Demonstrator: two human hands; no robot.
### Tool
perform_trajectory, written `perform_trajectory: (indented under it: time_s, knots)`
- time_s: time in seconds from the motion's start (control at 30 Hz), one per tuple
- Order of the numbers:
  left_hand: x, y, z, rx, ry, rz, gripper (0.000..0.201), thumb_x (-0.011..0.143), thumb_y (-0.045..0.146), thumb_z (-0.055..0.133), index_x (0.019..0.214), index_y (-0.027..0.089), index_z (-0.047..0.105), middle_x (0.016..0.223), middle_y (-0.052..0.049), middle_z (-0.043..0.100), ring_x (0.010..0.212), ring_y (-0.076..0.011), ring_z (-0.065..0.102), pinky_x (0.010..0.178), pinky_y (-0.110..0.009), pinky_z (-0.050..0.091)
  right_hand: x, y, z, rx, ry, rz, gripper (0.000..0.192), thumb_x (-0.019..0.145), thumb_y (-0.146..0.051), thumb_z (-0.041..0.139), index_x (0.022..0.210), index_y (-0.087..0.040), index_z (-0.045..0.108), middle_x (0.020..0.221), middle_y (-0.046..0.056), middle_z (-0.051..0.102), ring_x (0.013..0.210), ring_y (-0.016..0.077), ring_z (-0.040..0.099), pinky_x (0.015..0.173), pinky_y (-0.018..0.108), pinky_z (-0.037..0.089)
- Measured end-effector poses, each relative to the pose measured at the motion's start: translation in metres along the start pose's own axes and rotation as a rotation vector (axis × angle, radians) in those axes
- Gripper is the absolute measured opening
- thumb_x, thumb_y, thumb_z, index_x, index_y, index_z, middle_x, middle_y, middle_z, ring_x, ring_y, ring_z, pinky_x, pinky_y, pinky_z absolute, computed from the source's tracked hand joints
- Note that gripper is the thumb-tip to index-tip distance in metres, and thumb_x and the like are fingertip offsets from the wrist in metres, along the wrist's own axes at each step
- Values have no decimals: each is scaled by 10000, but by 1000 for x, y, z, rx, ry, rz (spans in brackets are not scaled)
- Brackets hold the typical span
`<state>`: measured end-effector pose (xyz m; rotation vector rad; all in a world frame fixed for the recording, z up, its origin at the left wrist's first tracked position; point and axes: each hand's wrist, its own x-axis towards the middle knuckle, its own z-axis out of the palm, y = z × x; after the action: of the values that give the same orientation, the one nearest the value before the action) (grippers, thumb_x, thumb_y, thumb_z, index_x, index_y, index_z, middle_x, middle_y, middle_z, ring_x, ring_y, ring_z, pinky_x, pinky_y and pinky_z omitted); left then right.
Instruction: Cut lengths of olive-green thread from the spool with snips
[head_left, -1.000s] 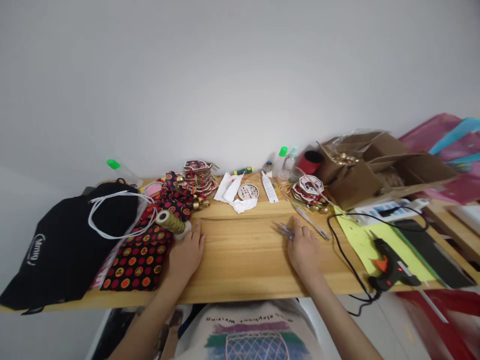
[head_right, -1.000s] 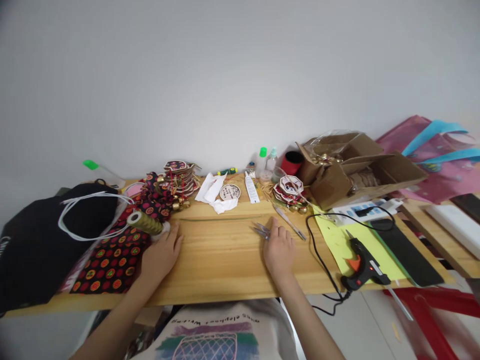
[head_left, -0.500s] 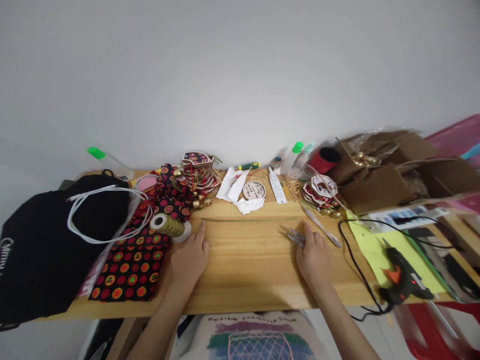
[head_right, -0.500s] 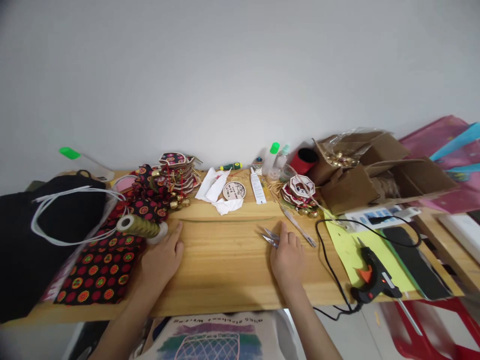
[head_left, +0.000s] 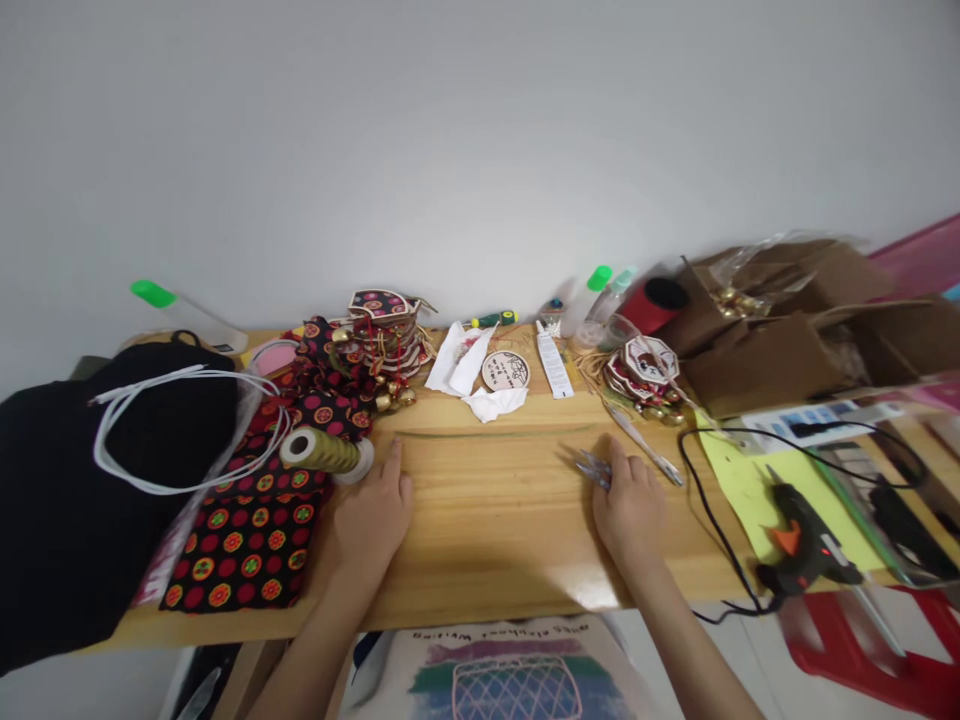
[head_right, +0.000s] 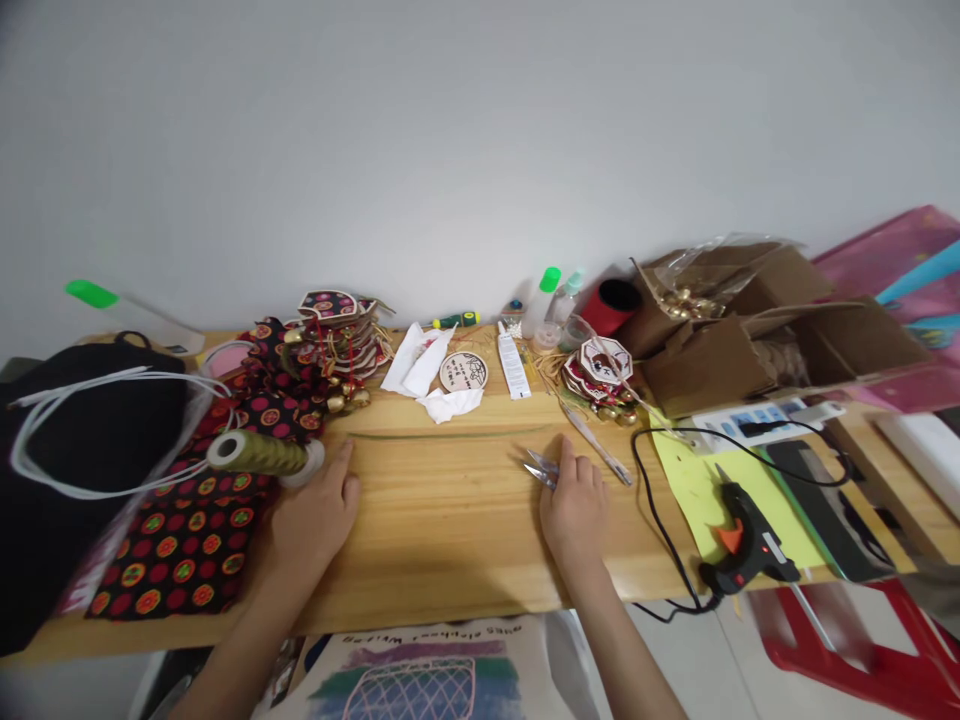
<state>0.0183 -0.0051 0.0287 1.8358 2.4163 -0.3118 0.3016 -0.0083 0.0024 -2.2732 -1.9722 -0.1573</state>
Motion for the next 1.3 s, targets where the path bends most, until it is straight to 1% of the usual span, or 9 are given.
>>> perform_trajectory:
  time_s: [0.2, 0.33, 0.5, 0.63, 0.83, 0.93, 1.07, 1.17, 1.3]
  knots:
    - [0, 2, -3, 26, -3, -19, 508, 888, 285, 255, 1379, 221, 368, 1010, -111, 681, 698, -237, 648, 582, -338, 491, -1, 1, 2, 14, 1, -10, 438, 823, -147, 410, 1246, -74, 498, 813, 94, 556, 762, 223, 482, 699, 319, 362]
    - [0, 2, -2, 16, -1, -31, 507, 893, 292, 245, 1379, 217, 368, 998, -117, 684, 718, -242, 650, 586, -337, 491, -2, 2, 2, 72, 19, -9, 422, 822, -148, 419, 1228, -104, 524, 791, 80, 539, 744, 210, 467, 686, 313, 360]
    - [1, 1, 1, -1, 9, -36, 511, 887, 291, 258, 1377, 206, 372, 972, -132, 686, 704, -238, 644, 592, -338, 489, -4, 2, 2, 147, 38, -69, 370, 839, -165, 419, 1172, -126, 576, 778, 73, 541, 751, 204, 467, 700, 309, 362]
    - [1, 1, 1, -12, 20, -33, 511, 885, 287, 257, 1372, 197, 382, 980, -133, 683, 695, -232, 640, 589, -332, 485, -4, 1, 3, 92, 35, -55, 375, 862, -209, 413, 1183, -103, 574, 764, 80, 534, 737, 208, 463, 679, 309, 353]
    - [1, 3, -1, 11, 19, -49, 513, 886, 300, 251, 1366, 188, 392, 885, -138, 688, 679, -221, 635, 591, -311, 478, -3, 0, 2, 18, 19, -63, 385, 868, -223, 416, 1209, -110, 555, 781, 85, 533, 751, 211, 468, 677, 308, 343]
    - [1, 3, -2, 17, 17, -51, 509, 886, 301, 255, 1363, 194, 397, 887, -133, 687, 678, -218, 637, 589, -304, 475, 0, -3, -2, -41, -18, -59, 398, 851, -213, 444, 1220, -108, 548, 794, 90, 554, 759, 216, 490, 681, 310, 339]
    - [1, 3, -1, 26, 31, -51, 513, 885, 304, 253, 1359, 178, 404, 861, -140, 686, 661, -229, 634, 570, -312, 471, 4, -10, -8, -103, -69, -16, 434, 831, -216, 483, 1248, -109, 533, 824, 109, 583, 765, 232, 515, 658, 319, 334]
    - [1, 3, 1, 28, 35, -57, 510, 885, 310, 255, 1353, 182, 413, 832, -134, 686, 644, -224, 627, 560, -309, 467, 6, -14, -10, -132, -92, 3, 449, 838, -238, 482, 1269, -120, 514, 840, 117, 593, 768, 238, 524, 633, 322, 329]
    - [2, 3, 3, 28, 47, -61, 507, 886, 312, 256, 1358, 202, 405, 852, -128, 688, 663, -223, 633, 562, -304, 468, 7, -16, -10, -158, -112, 16, 451, 844, -236, 469, 1282, -131, 496, 856, 120, 598, 773, 234, 533, 616, 317, 329]
